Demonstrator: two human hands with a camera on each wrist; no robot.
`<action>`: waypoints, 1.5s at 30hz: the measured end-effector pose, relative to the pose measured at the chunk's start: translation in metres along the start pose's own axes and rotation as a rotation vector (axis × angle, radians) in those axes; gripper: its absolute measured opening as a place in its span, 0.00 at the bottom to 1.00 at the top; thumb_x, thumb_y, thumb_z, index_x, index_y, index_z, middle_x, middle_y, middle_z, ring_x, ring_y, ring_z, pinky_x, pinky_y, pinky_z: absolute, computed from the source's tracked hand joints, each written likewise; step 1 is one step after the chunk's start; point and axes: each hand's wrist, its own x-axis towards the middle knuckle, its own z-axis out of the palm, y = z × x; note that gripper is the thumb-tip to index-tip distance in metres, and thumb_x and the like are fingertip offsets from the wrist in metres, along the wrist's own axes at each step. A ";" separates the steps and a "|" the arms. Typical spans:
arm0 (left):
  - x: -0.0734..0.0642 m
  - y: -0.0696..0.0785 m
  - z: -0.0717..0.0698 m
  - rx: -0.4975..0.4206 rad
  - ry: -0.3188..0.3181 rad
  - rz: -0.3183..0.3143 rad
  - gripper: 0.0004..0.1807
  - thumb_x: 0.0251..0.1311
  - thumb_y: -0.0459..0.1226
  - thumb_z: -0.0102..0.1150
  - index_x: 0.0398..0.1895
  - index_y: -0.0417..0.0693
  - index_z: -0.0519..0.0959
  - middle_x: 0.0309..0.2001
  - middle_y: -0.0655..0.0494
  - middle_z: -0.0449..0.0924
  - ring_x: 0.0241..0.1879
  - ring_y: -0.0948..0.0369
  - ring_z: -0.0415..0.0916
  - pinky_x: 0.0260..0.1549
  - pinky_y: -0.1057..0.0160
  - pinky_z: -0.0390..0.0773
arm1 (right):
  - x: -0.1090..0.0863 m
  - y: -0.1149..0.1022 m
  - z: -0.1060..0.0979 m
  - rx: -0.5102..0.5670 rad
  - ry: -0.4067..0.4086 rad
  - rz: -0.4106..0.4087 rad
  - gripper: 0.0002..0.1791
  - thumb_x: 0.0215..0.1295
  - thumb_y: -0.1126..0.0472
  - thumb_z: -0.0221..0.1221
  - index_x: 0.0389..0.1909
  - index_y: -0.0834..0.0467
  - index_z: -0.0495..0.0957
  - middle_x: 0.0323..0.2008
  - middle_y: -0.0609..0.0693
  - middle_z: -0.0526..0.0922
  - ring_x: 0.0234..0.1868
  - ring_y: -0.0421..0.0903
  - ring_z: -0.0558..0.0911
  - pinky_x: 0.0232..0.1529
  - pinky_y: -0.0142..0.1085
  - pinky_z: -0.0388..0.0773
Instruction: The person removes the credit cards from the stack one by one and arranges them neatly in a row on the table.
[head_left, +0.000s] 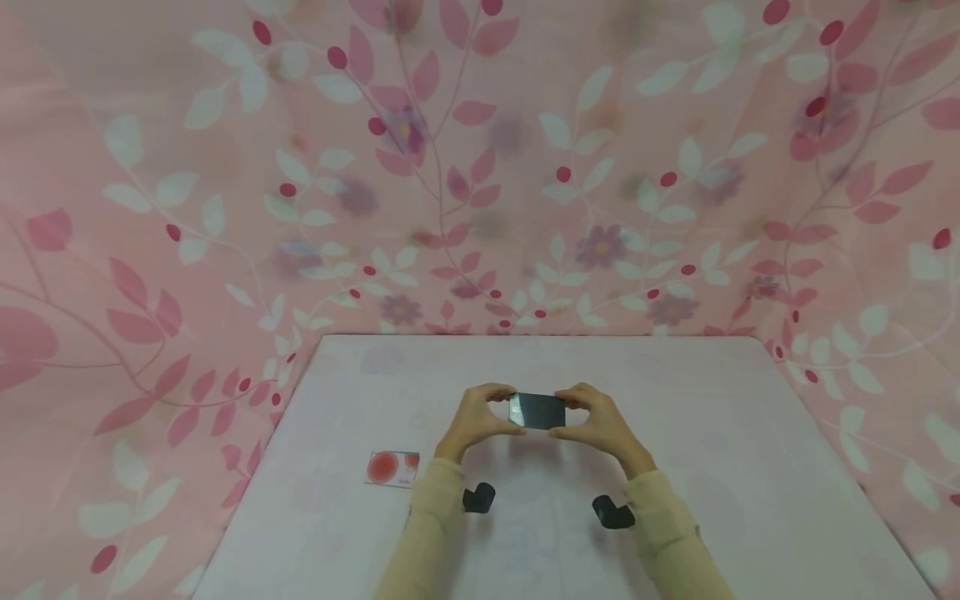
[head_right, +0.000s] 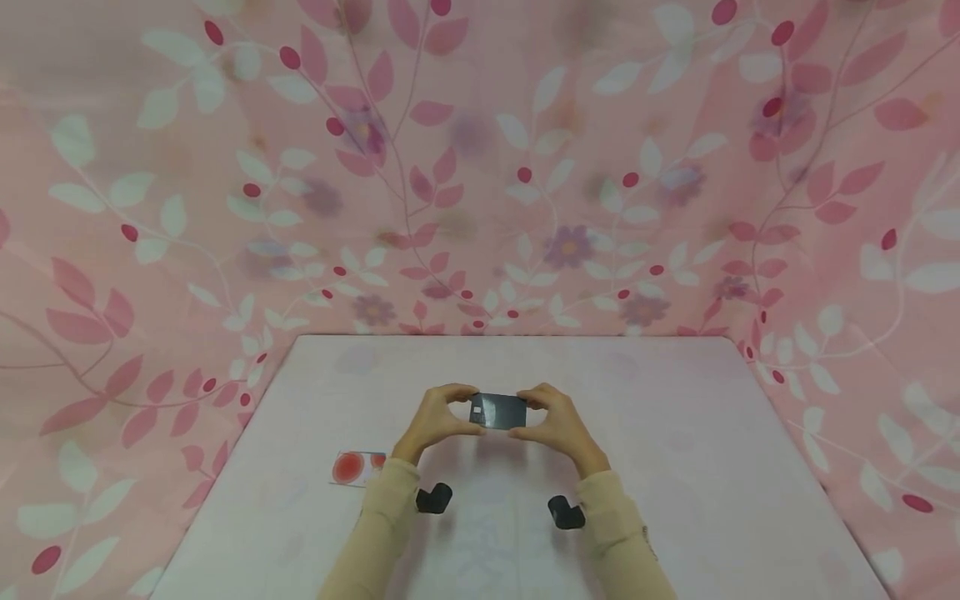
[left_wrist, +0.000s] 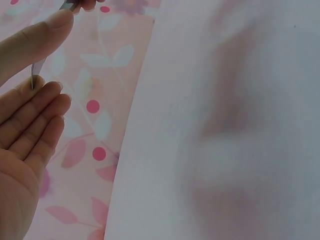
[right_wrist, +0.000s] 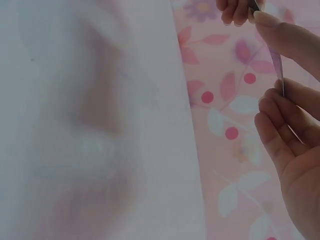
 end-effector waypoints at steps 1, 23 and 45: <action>0.001 0.000 0.002 -0.001 -0.002 -0.005 0.32 0.28 0.36 0.81 0.44 0.37 0.81 0.41 0.46 0.83 0.42 0.51 0.80 0.47 0.54 0.78 | -0.001 0.000 -0.002 0.002 -0.004 -0.002 0.32 0.38 0.60 0.76 0.47 0.68 0.79 0.38 0.54 0.79 0.39 0.56 0.79 0.45 0.46 0.79; 0.018 0.010 0.060 -0.136 -0.005 -0.057 0.32 0.30 0.34 0.80 0.45 0.37 0.80 0.42 0.45 0.83 0.44 0.47 0.79 0.48 0.48 0.76 | -0.022 -0.017 -0.057 0.002 -0.067 0.082 0.30 0.41 0.69 0.73 0.47 0.76 0.75 0.39 0.64 0.78 0.42 0.60 0.78 0.49 0.52 0.75; 0.037 0.024 0.113 -0.089 -0.019 0.003 0.32 0.30 0.34 0.80 0.46 0.34 0.79 0.42 0.47 0.83 0.43 0.58 0.80 0.46 0.67 0.77 | -0.057 0.049 -0.087 0.006 -0.020 0.216 0.34 0.41 0.64 0.74 0.52 0.72 0.74 0.48 0.66 0.78 0.46 0.61 0.79 0.51 0.52 0.74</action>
